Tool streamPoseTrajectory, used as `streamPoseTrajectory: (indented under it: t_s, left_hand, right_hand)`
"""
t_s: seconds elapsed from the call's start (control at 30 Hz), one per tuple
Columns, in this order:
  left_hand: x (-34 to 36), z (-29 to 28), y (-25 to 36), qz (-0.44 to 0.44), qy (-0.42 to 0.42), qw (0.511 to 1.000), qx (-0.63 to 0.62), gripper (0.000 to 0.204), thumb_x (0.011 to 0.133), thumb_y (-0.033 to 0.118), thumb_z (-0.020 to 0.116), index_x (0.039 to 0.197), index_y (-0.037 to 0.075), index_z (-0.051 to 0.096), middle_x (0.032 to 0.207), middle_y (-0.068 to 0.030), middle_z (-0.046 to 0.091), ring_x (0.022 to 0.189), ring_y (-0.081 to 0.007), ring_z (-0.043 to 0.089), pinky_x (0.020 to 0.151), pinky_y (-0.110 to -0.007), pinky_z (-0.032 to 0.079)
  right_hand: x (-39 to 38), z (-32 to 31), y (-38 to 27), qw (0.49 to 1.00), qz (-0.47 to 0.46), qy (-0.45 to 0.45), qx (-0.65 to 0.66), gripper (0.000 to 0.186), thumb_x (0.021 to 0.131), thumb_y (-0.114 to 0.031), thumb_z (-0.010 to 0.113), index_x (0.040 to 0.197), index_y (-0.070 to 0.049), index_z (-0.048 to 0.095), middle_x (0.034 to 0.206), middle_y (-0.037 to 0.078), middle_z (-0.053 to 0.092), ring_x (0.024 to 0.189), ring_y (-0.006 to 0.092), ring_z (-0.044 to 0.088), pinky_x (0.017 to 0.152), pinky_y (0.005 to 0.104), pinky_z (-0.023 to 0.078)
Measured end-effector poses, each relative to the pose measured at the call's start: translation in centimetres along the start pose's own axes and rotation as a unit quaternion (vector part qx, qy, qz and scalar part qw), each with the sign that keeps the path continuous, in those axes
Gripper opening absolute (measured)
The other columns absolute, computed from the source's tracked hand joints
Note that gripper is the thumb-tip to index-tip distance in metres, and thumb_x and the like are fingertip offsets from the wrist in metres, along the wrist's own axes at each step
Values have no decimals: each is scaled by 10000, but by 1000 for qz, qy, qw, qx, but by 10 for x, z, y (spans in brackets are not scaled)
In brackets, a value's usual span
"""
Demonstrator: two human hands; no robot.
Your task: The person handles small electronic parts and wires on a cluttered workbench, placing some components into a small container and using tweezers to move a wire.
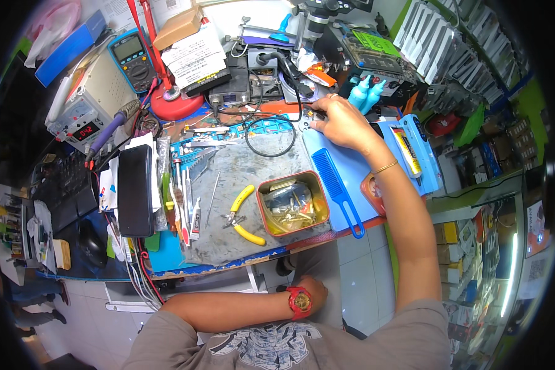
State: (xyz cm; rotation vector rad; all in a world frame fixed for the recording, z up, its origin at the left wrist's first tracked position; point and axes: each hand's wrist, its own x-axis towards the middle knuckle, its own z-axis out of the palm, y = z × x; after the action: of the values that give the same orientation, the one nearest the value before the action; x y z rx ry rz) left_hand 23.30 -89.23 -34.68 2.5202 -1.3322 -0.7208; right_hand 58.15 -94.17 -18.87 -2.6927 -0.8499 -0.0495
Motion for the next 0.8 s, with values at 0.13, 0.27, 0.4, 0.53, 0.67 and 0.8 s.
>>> streamPoseTrajectory:
  t_s: [0.13, 0.27, 0.4, 0.53, 0.67, 0.8]
  left_hand:
    - [5, -6, 0, -8, -77, 996, -33, 459, 849, 206, 705, 1254, -7, 667, 1205, -208, 708, 1074, -376, 706, 886, -577, 544]
    - [4, -3, 1, -17, -62, 997, -37, 486, 827, 208, 731, 1257, -9, 667, 1199, -204, 709, 1079, -374, 704, 891, -577, 540]
    - [6, -11, 1, -6, -58, 998, -25, 393, 831, 187, 712, 1181, 9, 694, 1131, -179, 718, 1001, -341, 720, 804, -506, 554]
    - [5, -2, -3, 15, -45, 999, -20, 288, 865, 152, 636, 1094, -9, 702, 1038, -187, 721, 885, -322, 737, 721, -464, 557]
    - [11, 2, -4, 18, -57, 998, -28, 302, 862, 157, 642, 1106, -12, 698, 1046, -188, 722, 896, -320, 736, 725, -464, 558]
    - [24, 9, 2, -43, -131, 989, -54, 640, 614, 220, 940, 1200, 53, 745, 1234, -147, 734, 1144, -330, 703, 907, -521, 554]
  right_hand:
    - [4, -2, -10, 999, 40, -7, -6, 497, 843, -322, 804, 1218, -11, 703, 1245, 227, 654, 1207, 372, 613, 1030, 457, 486]
    - [7, 5, -17, 999, 22, 5, -43, 496, 829, -326, 816, 1189, -3, 707, 1214, 228, 668, 1174, 375, 634, 1010, 466, 498]
    - [16, 0, -26, 997, 53, -47, 23, 479, 807, -320, 830, 1144, 0, 713, 1129, 234, 709, 1137, 378, 662, 985, 465, 510]
    - [22, 2, -13, 996, 46, -57, 53, 491, 778, -307, 845, 1132, 6, 713, 1117, 238, 726, 1137, 372, 670, 993, 448, 509]
    - [24, 1, -15, 996, 49, -68, 35, 540, 764, -309, 850, 1154, 37, 709, 1150, 242, 722, 1172, 379, 659, 1040, 431, 493]
    - [30, 1, -19, 993, 74, -86, 11, 610, 764, -306, 849, 1221, 56, 673, 1202, 246, 704, 1206, 379, 645, 1057, 420, 485]
